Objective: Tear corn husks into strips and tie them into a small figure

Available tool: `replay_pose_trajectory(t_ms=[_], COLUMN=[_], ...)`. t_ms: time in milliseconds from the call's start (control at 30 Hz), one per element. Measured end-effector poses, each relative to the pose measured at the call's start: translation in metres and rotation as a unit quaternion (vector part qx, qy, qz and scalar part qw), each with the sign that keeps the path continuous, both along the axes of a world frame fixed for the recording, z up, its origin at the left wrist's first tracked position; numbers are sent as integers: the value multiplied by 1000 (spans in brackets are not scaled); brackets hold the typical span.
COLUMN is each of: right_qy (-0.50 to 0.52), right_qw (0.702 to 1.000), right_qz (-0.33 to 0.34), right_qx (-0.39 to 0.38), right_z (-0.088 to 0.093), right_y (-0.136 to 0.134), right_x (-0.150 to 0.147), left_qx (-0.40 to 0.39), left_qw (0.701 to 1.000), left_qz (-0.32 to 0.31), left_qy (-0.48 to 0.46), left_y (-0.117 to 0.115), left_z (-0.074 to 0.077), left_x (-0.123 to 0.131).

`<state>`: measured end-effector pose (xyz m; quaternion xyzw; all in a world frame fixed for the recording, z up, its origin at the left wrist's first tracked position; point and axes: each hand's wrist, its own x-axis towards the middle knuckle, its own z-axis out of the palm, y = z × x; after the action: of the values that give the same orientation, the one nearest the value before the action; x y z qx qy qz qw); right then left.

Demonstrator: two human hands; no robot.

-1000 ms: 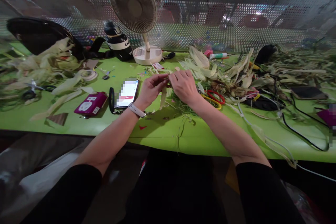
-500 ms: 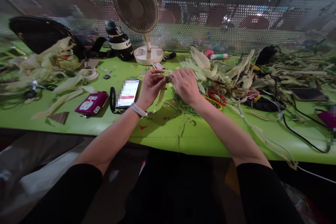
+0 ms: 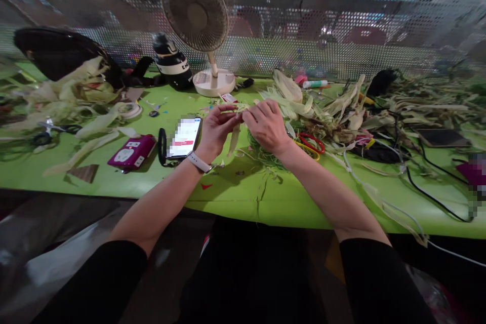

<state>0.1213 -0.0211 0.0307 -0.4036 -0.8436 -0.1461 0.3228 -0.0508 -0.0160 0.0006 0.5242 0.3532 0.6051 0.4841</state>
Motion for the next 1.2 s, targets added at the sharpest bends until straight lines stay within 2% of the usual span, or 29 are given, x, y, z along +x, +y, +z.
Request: replay_pose_trajectory(t_ms=[200,533,733,900,1033,1200], right_qy=[-19,-68,-53,-57,-69,-88], right_qw=[999,997,998,997,993,990], right_qz=[32,33,20,52,76,61], right_qx=[-6,4,19,22,61,96], right_z=[4,2,0,0,-2,-3], right_y=[3,2,3,4,6,9], right_x=[5,3,4,6,5,6], left_qx=[30,-52,-45,-74,-77,-75], left_qw=[998,998,998,997,997,997], left_qz=[-11,-25,-29,-32,-12,-16], left_qy=[50,5,17,13,-4,-14], left_y=[6,1,0,0,-2,-4], left_z=[-3,5,6,6,7,10], left_x=[-4,-5,-6,-7,-5,-3])
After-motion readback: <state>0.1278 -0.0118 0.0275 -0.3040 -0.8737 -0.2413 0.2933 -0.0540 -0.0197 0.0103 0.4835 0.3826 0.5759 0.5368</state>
